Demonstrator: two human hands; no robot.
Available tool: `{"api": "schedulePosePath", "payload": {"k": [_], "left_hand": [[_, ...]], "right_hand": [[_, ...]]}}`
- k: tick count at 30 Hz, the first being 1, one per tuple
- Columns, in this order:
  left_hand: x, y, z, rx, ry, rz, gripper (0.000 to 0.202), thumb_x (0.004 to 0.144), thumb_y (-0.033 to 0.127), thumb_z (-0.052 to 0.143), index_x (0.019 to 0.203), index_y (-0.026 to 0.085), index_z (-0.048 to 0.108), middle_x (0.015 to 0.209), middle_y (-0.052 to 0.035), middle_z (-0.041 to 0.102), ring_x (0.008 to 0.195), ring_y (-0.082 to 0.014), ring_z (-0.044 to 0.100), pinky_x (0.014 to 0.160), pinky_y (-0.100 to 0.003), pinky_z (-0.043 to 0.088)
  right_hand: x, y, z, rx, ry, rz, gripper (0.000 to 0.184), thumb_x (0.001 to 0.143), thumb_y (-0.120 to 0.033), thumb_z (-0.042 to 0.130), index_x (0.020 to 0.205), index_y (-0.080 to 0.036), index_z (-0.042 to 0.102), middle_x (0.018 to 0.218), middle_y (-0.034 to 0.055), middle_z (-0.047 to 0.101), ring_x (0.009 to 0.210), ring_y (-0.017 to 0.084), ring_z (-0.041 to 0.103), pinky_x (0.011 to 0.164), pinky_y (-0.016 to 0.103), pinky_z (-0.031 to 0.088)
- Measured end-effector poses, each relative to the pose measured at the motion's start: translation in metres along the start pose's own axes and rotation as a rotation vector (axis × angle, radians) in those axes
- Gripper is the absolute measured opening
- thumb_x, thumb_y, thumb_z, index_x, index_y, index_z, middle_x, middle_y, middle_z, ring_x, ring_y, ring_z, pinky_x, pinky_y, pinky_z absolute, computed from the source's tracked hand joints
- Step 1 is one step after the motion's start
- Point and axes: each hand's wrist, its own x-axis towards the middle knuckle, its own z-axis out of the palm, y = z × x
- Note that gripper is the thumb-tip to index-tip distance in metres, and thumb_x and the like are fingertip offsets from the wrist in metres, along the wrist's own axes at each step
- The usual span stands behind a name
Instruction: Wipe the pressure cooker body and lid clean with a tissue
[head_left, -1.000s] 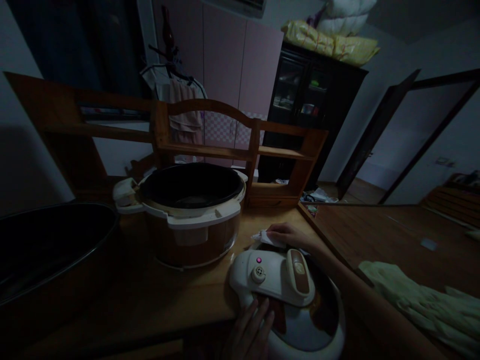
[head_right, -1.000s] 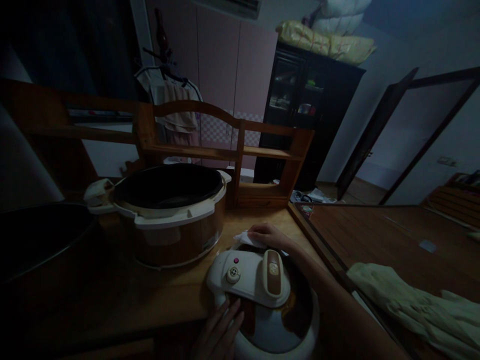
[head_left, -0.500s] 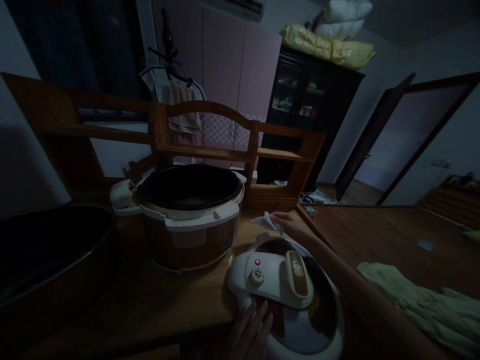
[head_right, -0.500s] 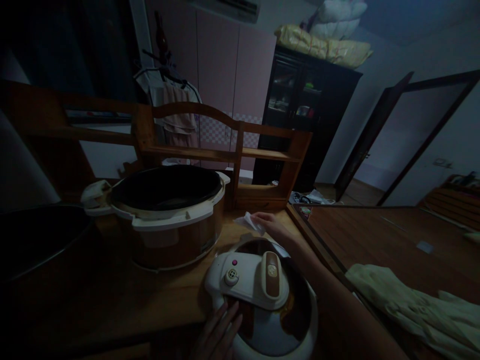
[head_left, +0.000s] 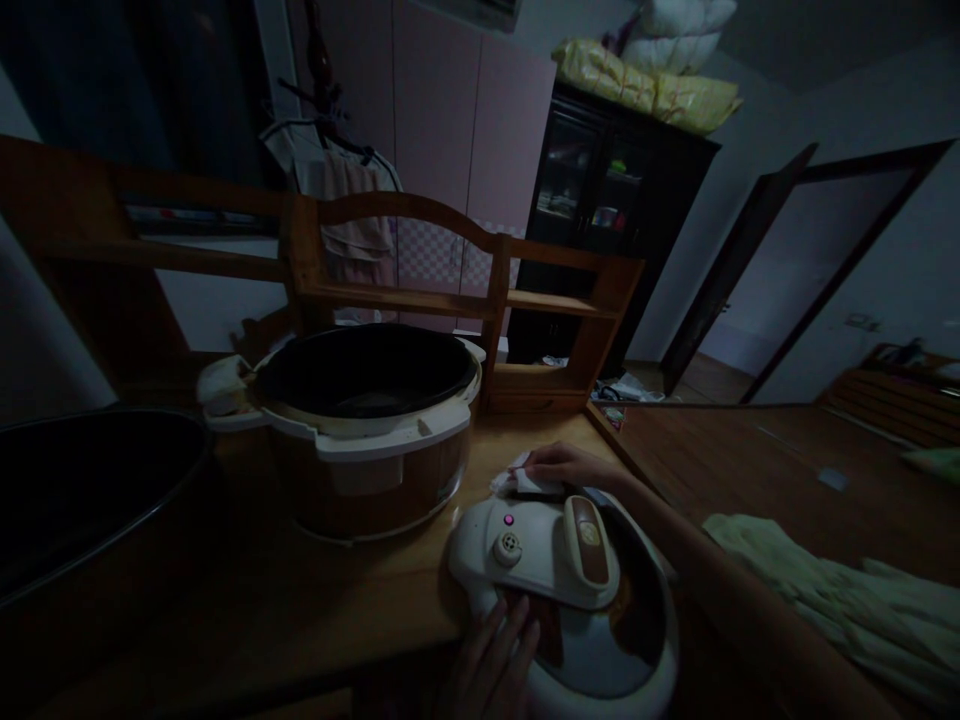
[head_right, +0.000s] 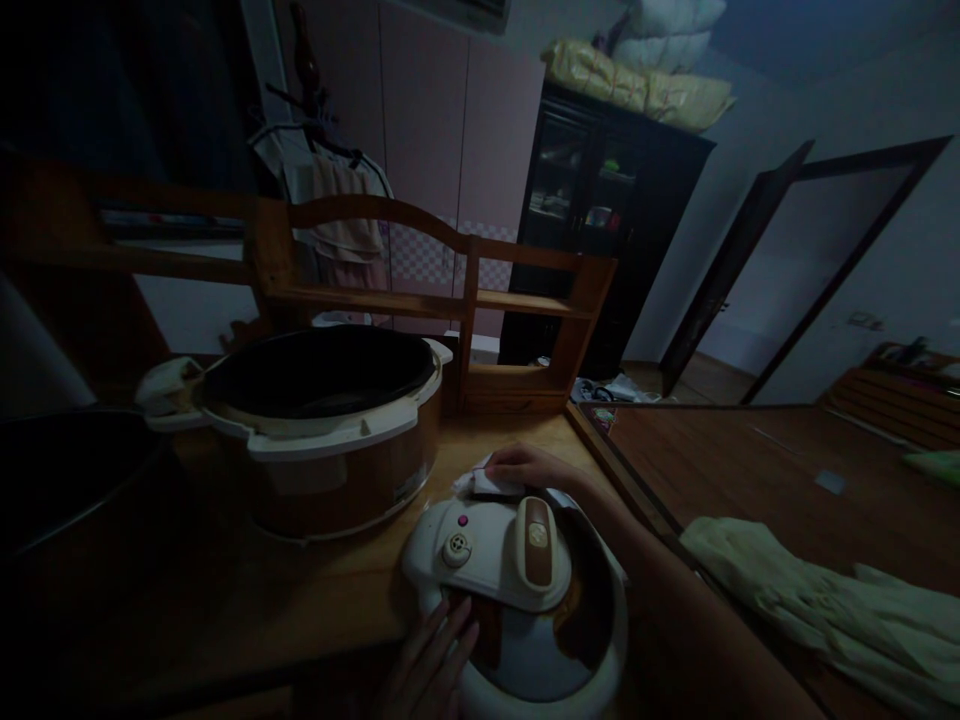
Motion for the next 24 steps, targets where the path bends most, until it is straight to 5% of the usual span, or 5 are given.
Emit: {"api": "schedulePosePath", "payload": {"k": [10, 24], "left_hand": [[0.002, 0.001, -0.003, 0.01, -0.006, -0.014, 0.056, 0.099, 0.01, 0.039, 0.154, 0.02, 0.043, 0.151, -0.0013, 0.054, 0.146, -0.0192, 0.043, 0.125, -0.035, 0.033], [0.004, 0.005, -0.005, -0.03, 0.01, -0.043, 0.054, 0.099, 0.01, 0.035, 0.15, 0.019, 0.049, 0.146, -0.0022, 0.059, 0.146, -0.0195, 0.043, 0.125, -0.035, 0.031]], "right_hand": [[-0.018, 0.034, -0.015, 0.072, 0.145, 0.041, 0.047, 0.09, -0.061, 0.067, 0.098, -0.015, 0.07, 0.086, 0.0028, 0.064, 0.076, 0.015, 0.056, 0.07, 0.028, 0.042], [-0.072, 0.054, -0.013, 0.125, 0.381, 0.132, 0.052, 0.082, -0.066, 0.072, 0.097, -0.016, 0.075, 0.09, 0.0067, 0.066, 0.082, 0.022, 0.058, 0.07, 0.031, 0.045]]}}
